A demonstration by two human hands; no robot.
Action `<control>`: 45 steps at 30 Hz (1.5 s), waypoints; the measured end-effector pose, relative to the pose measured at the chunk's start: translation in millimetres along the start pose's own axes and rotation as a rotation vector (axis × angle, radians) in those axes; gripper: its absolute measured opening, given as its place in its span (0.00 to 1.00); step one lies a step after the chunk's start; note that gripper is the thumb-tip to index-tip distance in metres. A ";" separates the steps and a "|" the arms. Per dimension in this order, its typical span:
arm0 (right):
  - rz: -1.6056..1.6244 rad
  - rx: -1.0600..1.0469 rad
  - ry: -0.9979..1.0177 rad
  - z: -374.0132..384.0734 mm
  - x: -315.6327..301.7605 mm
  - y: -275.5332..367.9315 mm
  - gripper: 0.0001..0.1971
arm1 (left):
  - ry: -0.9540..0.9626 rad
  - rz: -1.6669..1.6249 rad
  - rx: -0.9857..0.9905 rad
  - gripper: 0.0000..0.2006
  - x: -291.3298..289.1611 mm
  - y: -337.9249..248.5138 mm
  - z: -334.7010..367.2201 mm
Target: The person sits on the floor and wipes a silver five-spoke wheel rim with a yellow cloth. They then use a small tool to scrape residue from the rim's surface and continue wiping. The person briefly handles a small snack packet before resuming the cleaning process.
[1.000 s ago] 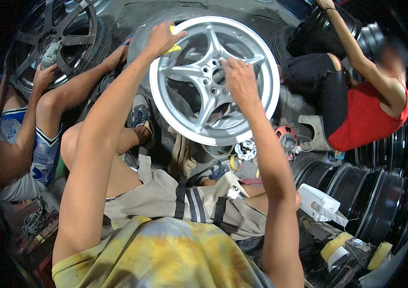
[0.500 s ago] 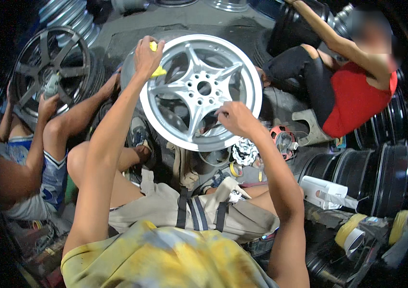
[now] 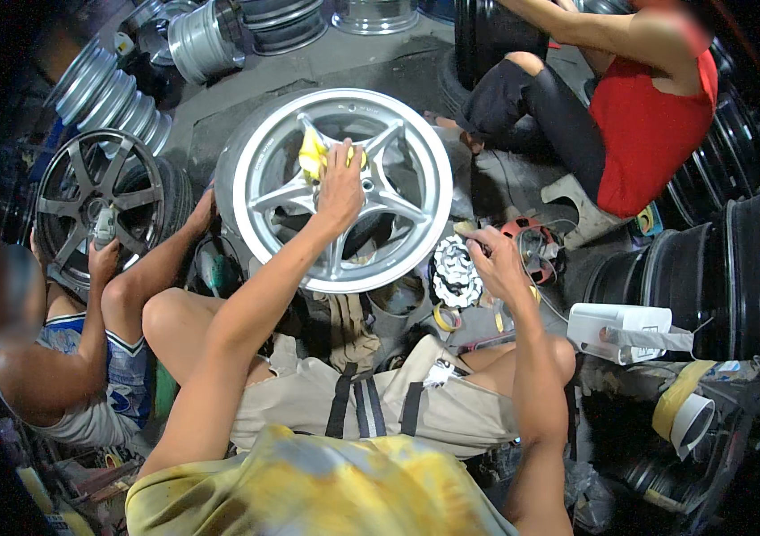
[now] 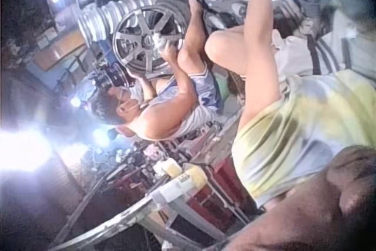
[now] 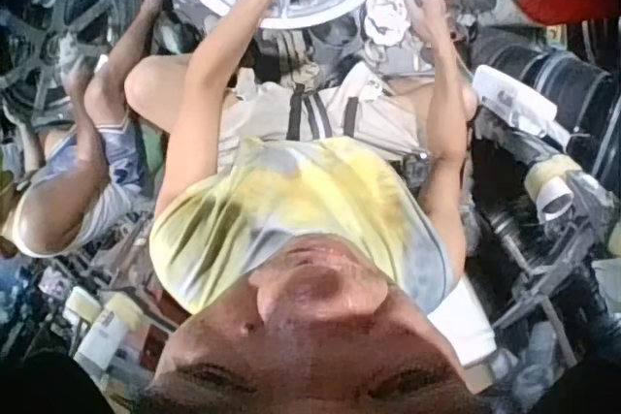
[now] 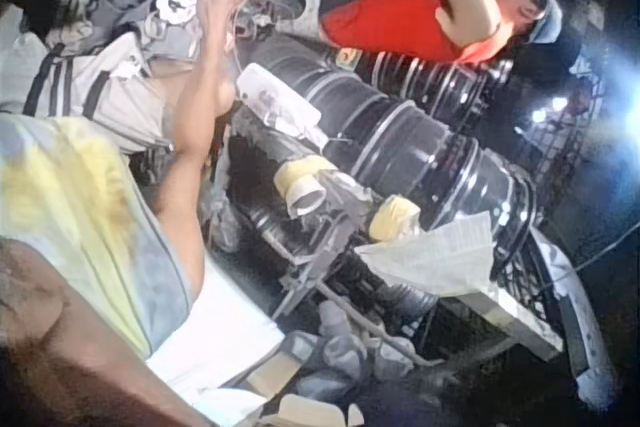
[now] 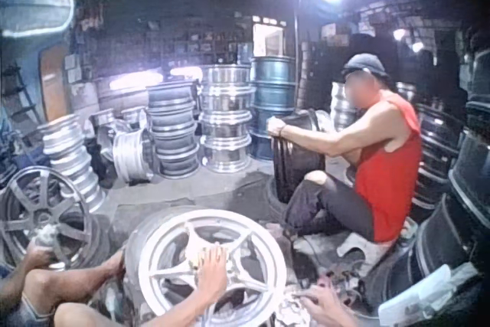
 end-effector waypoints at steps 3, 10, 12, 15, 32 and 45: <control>0.044 -0.008 -0.021 2.1 1.7 5.4 0.12 | 0.205 -0.164 -0.085 0.26 2.5 -21.4 -10.0; 0.021 -0.102 -0.029 0.8 -0.9 23.8 0.11 | 0.483 -0.331 0.329 0.21 -58.6 1.5 -30.2; -0.013 -0.084 -0.028 -4.7 -2.0 19.8 0.11 | 0.581 -0.255 0.450 0.18 -77.1 18.4 -27.7; -0.044 -0.116 -0.059 -12.2 -3.6 14.0 0.12 | 0.567 0.038 0.600 0.14 -89.0 25.6 -24.0; -0.208 -0.019 0.529 -35.6 112.6 -54.2 0.11 | 0.863 -0.175 0.215 0.08 -83.0 20.8 -51.4; -0.362 -0.194 0.318 -40.1 291.5 -111.6 0.26 | 1.620 -0.621 0.454 0.23 -190.2 -84.0 -137.4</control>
Point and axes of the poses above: each hand's wrist, its own z-axis towards the middle knuckle, its own x-axis out of the palm, y = z × x, the point moved 5 cm from there along z, towards the middle knuckle, and after that the axes turned 4 degrees about x, right-handed, at the moved point
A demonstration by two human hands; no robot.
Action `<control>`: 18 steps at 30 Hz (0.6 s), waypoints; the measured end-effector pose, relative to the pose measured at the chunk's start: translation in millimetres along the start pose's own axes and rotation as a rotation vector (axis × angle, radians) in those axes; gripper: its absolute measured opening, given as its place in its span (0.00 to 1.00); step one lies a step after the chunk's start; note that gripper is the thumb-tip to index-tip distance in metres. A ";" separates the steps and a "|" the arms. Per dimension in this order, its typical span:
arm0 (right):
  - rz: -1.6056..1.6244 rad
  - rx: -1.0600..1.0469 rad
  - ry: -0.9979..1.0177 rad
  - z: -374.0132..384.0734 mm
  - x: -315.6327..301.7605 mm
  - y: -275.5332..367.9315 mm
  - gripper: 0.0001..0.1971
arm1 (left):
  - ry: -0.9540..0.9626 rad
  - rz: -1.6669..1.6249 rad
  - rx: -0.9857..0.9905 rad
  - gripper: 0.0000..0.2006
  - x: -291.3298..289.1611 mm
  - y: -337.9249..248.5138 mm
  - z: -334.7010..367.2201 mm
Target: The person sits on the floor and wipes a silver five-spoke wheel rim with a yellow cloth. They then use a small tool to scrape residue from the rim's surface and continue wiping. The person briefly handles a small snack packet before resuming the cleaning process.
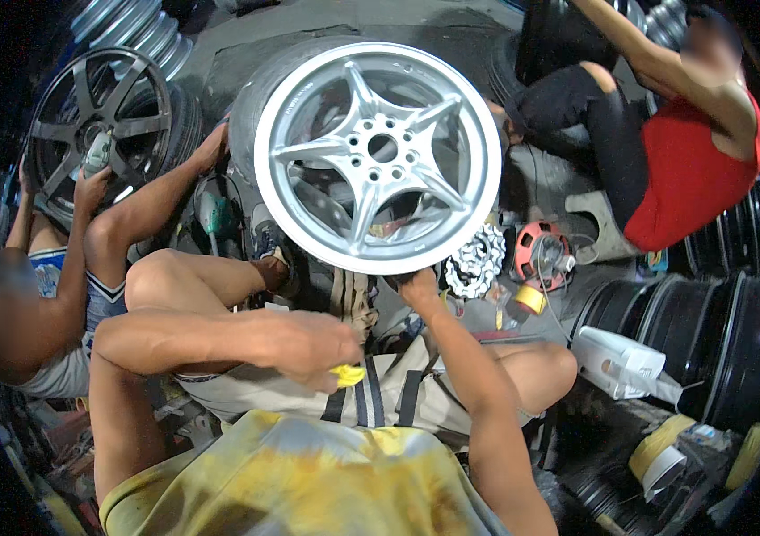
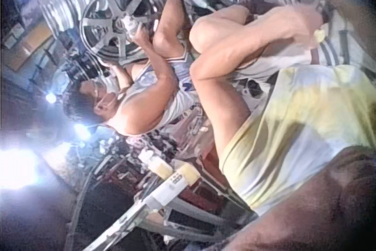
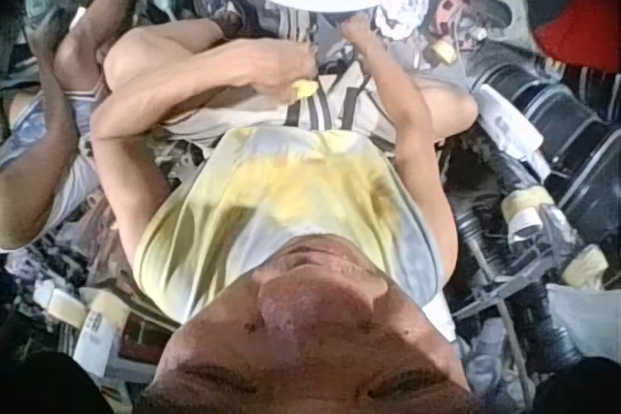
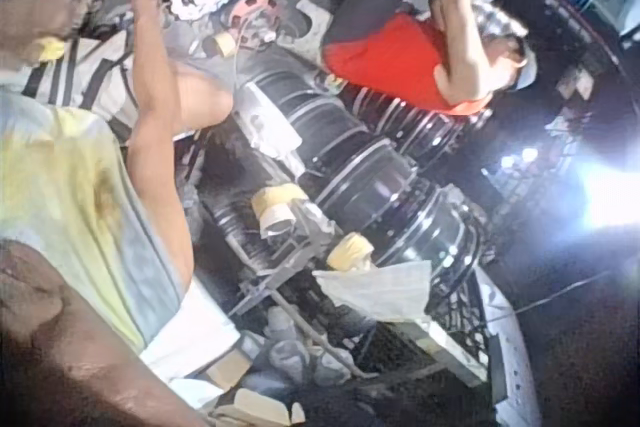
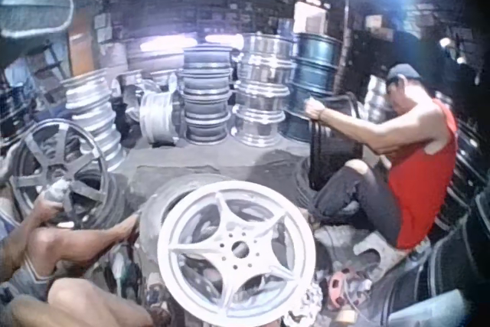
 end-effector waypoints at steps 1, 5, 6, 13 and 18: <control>0.054 -0.025 -0.063 -2.0 -1.6 -0.4 0.26 | 0.070 0.013 -0.027 0.24 1.7 -0.8 -3.5; -0.052 -0.072 -0.076 -4.0 1.7 -4.2 0.29 | 0.200 0.020 -0.054 0.24 9.9 3.5 -14.2; -0.052 -0.035 -0.014 -3.5 7.1 -8.2 0.29 | 0.073 0.018 -0.029 0.23 8.4 3.9 -16.1; -0.306 0.084 0.356 0.5 53.7 -33.6 0.28 | -0.190 -0.141 0.090 0.18 14.3 6.7 -18.1; -0.107 -0.021 0.274 0.1 51.9 -32.8 0.28 | -0.274 -0.158 0.122 0.23 -5.3 -1.7 -18.6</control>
Point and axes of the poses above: each hand's wrist, its own z-axis towards the middle knuckle, its own x-axis out of the palm, y = z × x, the point moved 5 cm from there along z, towards the middle knuckle, and after that the axes turned 4 degrees about x, right-handed, at the moved point
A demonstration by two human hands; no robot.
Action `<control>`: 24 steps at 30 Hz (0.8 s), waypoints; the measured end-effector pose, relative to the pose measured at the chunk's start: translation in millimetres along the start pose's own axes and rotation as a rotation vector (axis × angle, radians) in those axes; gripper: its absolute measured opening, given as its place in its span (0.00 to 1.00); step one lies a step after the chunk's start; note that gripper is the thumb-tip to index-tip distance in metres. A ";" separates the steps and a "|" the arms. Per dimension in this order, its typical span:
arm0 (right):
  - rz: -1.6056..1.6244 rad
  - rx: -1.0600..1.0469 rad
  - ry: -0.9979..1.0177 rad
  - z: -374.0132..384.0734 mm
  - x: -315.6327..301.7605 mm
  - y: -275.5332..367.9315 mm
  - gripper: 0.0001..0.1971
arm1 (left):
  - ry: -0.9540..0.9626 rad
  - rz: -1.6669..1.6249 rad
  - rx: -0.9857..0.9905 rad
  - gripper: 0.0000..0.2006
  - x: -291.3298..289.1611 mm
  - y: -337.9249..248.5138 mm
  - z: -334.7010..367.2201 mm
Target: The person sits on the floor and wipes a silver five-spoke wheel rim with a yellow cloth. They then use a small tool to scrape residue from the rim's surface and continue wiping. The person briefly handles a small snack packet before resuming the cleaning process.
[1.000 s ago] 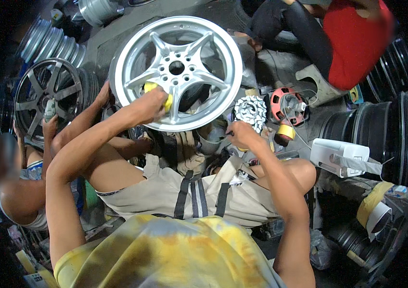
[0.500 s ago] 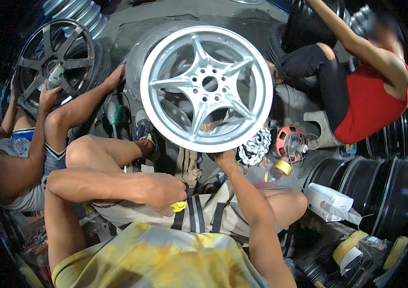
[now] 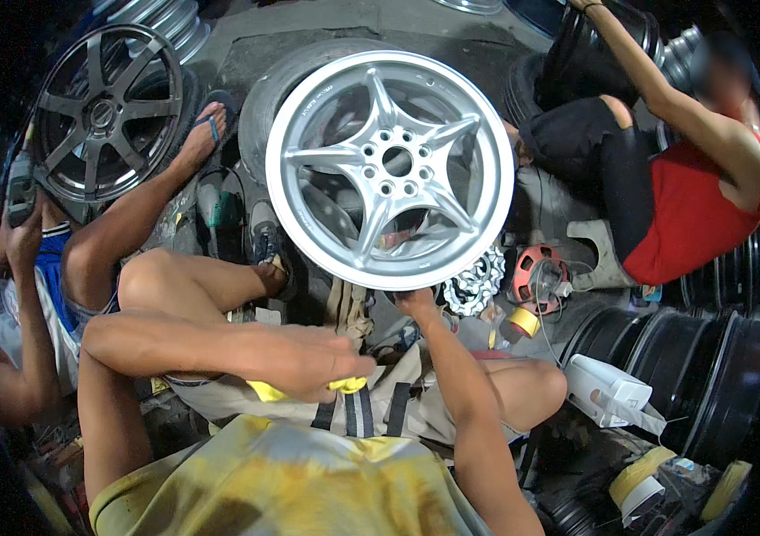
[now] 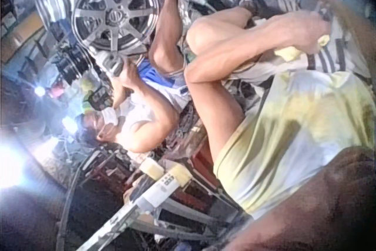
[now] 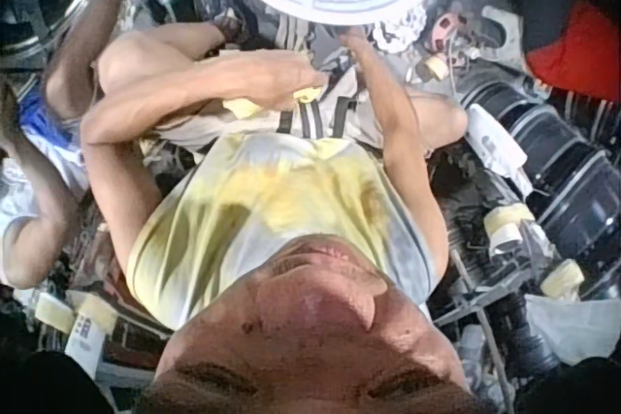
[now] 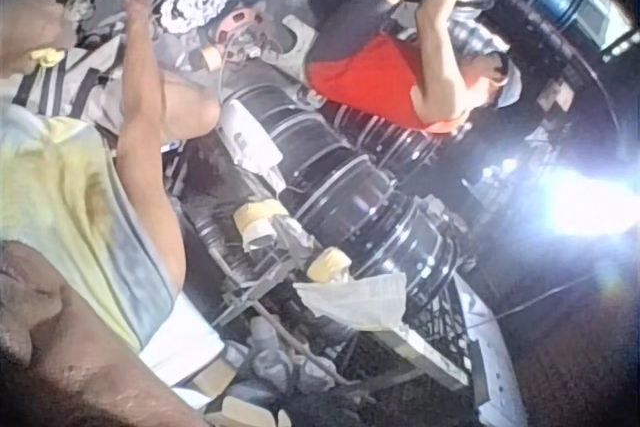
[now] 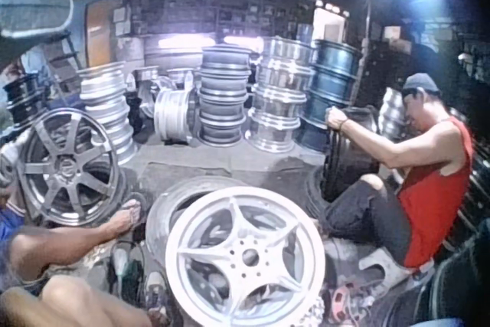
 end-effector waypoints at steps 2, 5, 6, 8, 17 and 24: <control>0.197 -0.005 -0.078 0.2 3.1 -4.8 0.27 | -0.110 0.029 -0.001 0.25 -12.3 2.1 1.9; 0.495 0.138 -0.098 7.2 27.9 -26.4 0.22 | -0.255 0.004 -0.111 0.27 -46.9 28.7 11.6; 0.486 0.240 -0.097 12.0 40.2 -36.9 0.20 | -0.513 0.194 -0.100 0.27 -66.7 32.7 9.1; 0.449 0.432 -0.050 22.0 65.6 -56.4 0.15 | -0.718 0.275 -0.212 0.26 -111.2 57.6 15.9; 0.457 0.068 -0.315 12.6 25.9 -35.0 0.07 | -0.884 0.800 -0.323 0.23 -147.8 123.7 56.9; 0.119 0.138 -0.117 -8.6 -10.4 -23.8 0.13 | -0.401 0.714 -0.656 0.15 -163.4 133.8 64.0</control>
Point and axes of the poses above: each hand's wrist, its own z-axis towards the middle knuckle, its own x-axis out of the palm, y = z × x, the point moved 5 cm from there along z, towards the middle knuckle, and after that the axes turned 4 degrees about x, right-handed, at the moved point
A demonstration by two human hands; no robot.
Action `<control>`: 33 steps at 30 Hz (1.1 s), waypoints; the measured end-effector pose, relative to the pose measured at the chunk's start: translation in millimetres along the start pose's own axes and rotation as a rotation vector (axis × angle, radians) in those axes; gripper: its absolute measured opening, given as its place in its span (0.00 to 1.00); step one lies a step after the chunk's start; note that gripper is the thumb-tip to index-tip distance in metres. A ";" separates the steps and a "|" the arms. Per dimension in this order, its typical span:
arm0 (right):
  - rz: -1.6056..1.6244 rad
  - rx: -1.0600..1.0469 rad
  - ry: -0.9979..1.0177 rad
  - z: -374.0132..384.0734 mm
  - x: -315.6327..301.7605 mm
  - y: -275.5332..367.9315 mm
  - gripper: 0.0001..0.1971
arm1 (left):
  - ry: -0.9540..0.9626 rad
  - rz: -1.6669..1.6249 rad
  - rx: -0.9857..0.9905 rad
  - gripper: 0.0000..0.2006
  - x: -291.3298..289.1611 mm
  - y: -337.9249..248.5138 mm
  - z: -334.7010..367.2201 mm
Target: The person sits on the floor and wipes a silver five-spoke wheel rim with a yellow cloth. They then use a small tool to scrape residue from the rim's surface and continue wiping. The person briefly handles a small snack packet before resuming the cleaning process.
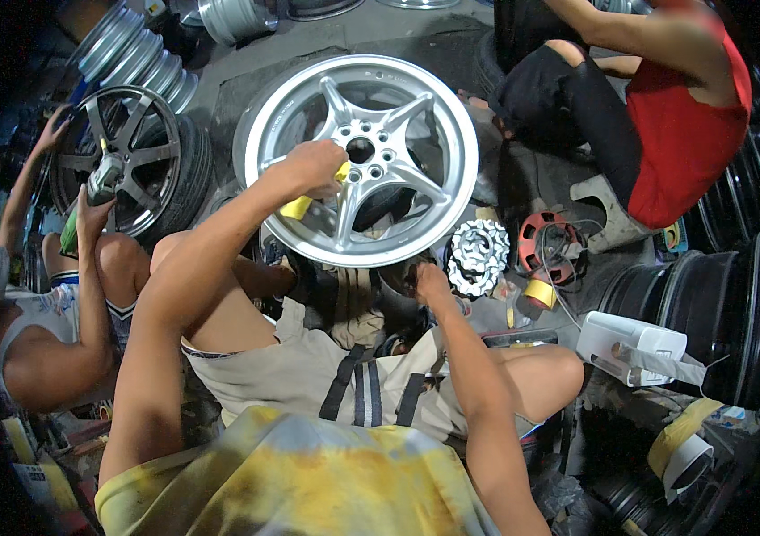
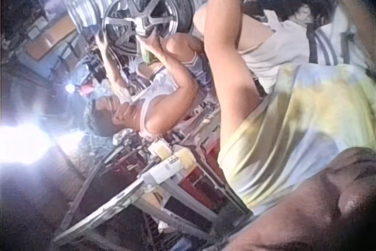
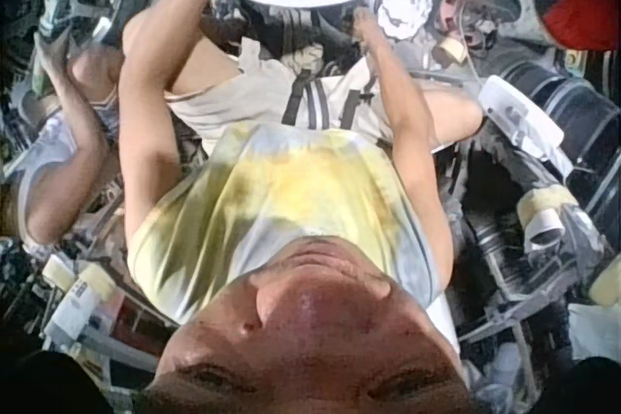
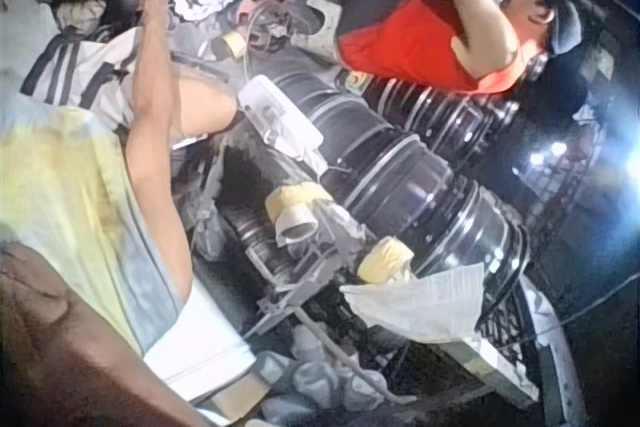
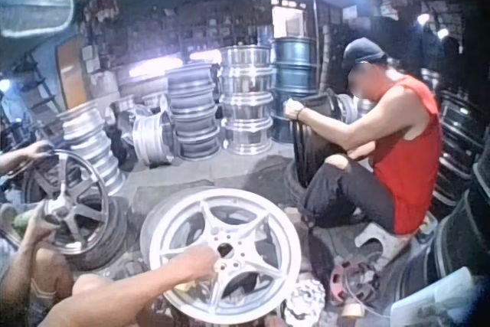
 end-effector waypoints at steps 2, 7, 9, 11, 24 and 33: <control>0.107 -0.056 -0.219 -7.6 -10.6 2.6 0.06 | -0.128 -0.066 0.055 0.15 -4.5 -1.6 -2.5; -0.142 -0.301 -0.409 -12.7 2.7 10.7 0.10 | -0.470 -0.113 0.032 0.16 -0.4 -4.0 -5.2; -0.136 -0.238 -0.329 -5.0 18.3 -0.1 0.10 | -0.473 -0.152 0.051 0.15 3.6 -7.7 -3.1; -0.206 -0.377 -0.279 -1.3 34.1 -4.1 0.09 | -0.398 -0.241 0.096 0.15 9.1 -16.1 1.0; -0.039 -0.090 -0.038 -7.4 -10.6 10.7 0.15 | -0.658 -0.292 0.067 0.24 -23.6 15.7 33.3; 0.299 0.082 -0.033 -6.7 -31.9 16.3 0.17 | -0.470 -0.125 0.354 0.25 7.3 -36.1 28.8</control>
Point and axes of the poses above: each hand's wrist, its own z-axis towards the middle knuckle, its own x-axis out of the palm, y = z × x, the point moved 5 cm from there along z, towards the middle knuckle, and after that the axes turned 4 degrees about x, right-handed, at the moved point
